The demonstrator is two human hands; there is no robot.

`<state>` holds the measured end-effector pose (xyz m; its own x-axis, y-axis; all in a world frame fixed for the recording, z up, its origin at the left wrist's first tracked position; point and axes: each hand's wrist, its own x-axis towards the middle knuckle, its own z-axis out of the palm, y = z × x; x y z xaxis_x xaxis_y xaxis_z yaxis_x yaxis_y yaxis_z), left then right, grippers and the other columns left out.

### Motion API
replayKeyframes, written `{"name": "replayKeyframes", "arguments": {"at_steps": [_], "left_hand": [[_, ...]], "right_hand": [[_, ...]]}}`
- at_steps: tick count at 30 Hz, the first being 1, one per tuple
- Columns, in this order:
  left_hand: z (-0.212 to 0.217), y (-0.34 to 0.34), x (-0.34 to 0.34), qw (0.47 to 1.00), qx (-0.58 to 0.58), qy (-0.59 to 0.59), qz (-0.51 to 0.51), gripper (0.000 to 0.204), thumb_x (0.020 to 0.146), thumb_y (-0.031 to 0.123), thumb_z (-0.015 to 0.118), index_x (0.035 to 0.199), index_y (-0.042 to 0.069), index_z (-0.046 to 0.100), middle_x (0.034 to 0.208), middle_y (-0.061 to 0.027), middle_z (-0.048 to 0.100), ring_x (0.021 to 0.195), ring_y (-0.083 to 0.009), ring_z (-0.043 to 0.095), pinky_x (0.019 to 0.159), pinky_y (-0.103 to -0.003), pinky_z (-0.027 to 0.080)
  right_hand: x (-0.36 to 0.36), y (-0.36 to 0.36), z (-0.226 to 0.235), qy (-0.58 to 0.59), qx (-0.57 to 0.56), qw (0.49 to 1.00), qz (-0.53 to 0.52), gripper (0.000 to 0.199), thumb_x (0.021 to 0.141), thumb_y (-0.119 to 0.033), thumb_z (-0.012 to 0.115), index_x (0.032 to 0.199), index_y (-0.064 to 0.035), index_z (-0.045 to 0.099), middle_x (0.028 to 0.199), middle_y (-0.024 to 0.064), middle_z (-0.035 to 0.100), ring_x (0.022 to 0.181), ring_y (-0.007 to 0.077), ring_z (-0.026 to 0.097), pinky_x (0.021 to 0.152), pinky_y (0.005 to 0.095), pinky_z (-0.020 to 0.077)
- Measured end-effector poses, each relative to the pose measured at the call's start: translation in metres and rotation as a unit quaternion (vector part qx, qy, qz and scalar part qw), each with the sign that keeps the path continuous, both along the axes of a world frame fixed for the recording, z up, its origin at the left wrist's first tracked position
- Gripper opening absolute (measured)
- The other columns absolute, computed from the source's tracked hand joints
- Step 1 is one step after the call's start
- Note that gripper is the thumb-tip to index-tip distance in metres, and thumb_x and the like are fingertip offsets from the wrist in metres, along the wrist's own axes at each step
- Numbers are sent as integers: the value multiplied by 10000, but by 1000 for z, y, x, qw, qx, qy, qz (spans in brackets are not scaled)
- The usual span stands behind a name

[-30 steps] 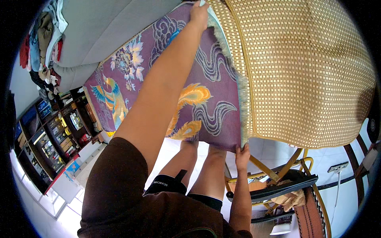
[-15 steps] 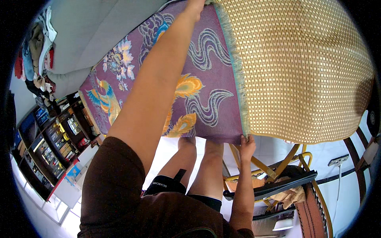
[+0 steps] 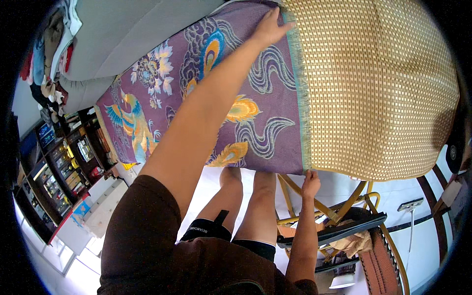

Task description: The person unfolds a bamboo mat and spreads it over a couch before placing a decorative fabric cover on top and smoothing it out by hand.

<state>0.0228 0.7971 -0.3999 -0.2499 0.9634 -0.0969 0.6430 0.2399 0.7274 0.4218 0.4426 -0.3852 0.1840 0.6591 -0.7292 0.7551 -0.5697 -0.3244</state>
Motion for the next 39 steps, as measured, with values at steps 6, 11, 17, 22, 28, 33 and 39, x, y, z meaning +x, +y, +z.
{"name": "replayKeyframes", "arguments": {"at_steps": [6, 11, 17, 22, 28, 33, 39], "left_hand": [[12, -134, -1, 986, -22, 157, 57, 623, 805, 296, 629, 1340, 83, 390, 1428, -181, 297, 1314, -351, 283, 1029, -461, 300], [15, -291, -23, 939, -163, 267, 142, 668, 797, 324, 620, 1376, 127, 352, 1453, -178, 252, 1338, -361, 230, 1026, -552, 238], [16, -440, -54, 889, -284, 263, 245, 707, 810, 362, 603, 1413, 167, 290, 1492, -162, 157, 1352, -350, 193, 1036, -569, 214], [16, -476, -68, 881, -346, 204, 248, 809, 763, 395, 660, 1436, 236, 239, 1495, -150, 141, 1357, -357, 164, 1016, -557, 247], [20, -458, -106, 916, -325, 182, 151, 886, 719, 407, 704, 1447, 277, 216, 1519, -108, 78, 1362, -404, 115, 1056, -563, 190], [37, -435, -157, 931, -328, 157, 13, 789, 793, 372, 656, 1445, 271, 225, 1534, -57, 60, 1394, -340, 71, 1082, -544, 163], [12, -411, -259, 937, -247, 230, 94, 744, 823, 411, 597, 1445, 235, 230, 1519, -86, 131, 1380, -336, 139, 1065, -559, 189]], "right_hand": [[-5, -3, -3, -43, 49, 998, 11, 300, 888, -286, 548, 798, -9, 623, 612, 106, 601, 548, 204, 592, 550, 344, 449], [5, -10, -26, -84, 40, 996, 1, 244, 885, -218, 542, 873, 12, 625, 717, 169, 628, 668, 333, 611, 646, 426, 472], [-53, 17, -3, -76, 139, 987, -2, 290, 855, -150, 560, 1111, -17, 532, 1081, 214, 566, 938, 356, 568, 785, 423, 465], [-158, 45, 43, 12, 250, 946, 206, 480, 772, -28, 590, 1235, -49, 467, 1317, 242, 397, 1129, 389, 468, 895, 428, 422], [-270, 34, 41, 61, 247, 861, 439, 656, 732, -65, 615, 1346, -176, 409, 1395, 201, 336, 1229, 407, 381, 998, 450, 361], [-319, 25, 17, -54, 151, 920, 357, 681, 772, -165, 626, 1385, -229, 338, 1455, 168, 245, 1295, 394, 297, 1001, 505, 339], [-347, 57, -12, -111, 221, 908, 337, 637, 797, -202, 617, 1368, -131, 344, 1418, 186, 286, 1274, 367, 326, 1004, 465, 348]]}}
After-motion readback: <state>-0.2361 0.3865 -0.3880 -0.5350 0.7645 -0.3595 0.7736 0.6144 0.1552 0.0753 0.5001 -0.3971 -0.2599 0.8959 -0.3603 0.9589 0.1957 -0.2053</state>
